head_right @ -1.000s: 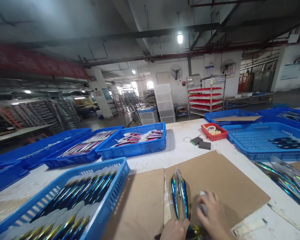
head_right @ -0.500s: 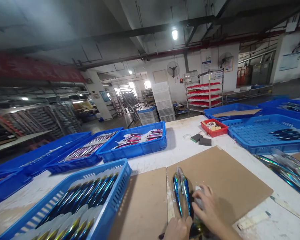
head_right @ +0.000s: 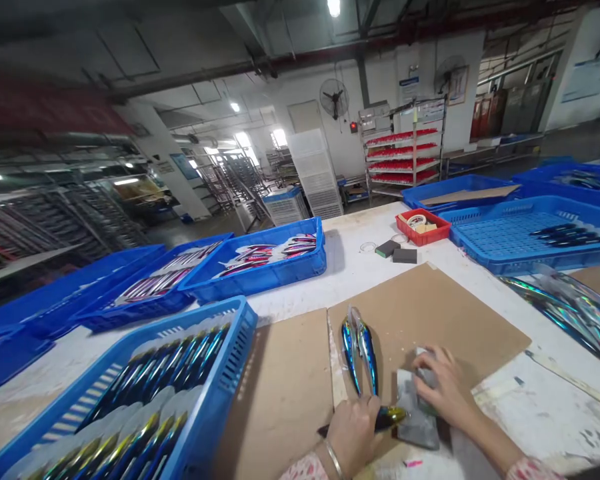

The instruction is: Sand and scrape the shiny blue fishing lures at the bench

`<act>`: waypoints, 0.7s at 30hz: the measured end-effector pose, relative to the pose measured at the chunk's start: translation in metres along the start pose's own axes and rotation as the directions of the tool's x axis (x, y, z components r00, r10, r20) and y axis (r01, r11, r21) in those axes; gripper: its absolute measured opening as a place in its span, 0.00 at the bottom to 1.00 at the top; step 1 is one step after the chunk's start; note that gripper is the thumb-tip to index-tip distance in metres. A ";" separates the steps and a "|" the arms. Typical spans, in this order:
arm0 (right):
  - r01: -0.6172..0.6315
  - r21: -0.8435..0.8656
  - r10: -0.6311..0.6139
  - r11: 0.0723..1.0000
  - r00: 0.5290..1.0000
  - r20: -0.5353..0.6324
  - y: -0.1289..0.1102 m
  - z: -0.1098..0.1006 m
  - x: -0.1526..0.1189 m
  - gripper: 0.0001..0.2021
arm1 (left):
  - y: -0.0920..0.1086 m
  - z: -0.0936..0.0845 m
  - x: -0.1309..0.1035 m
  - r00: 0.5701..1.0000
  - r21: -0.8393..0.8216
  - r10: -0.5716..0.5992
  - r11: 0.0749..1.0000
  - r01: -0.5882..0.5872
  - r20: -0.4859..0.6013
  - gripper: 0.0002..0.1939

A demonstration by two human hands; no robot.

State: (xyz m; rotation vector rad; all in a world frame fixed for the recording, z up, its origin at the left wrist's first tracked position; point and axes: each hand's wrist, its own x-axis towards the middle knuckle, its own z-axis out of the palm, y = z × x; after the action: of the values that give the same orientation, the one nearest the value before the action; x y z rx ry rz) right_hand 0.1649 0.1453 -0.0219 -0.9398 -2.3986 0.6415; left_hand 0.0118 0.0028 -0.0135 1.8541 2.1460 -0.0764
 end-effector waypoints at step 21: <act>-0.023 -0.003 0.023 1.000 0.999 0.037 -0.019 -0.016 0.015 0.09 | 0.000 -0.021 -0.001 0.996 0.107 0.057 0.992 -0.063 0.064 0.16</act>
State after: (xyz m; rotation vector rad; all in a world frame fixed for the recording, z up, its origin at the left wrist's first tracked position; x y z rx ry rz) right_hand 0.1555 0.1475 0.0051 -0.9656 -2.4244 0.6701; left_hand 0.0078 0.0071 0.0066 1.9483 2.0816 -0.2380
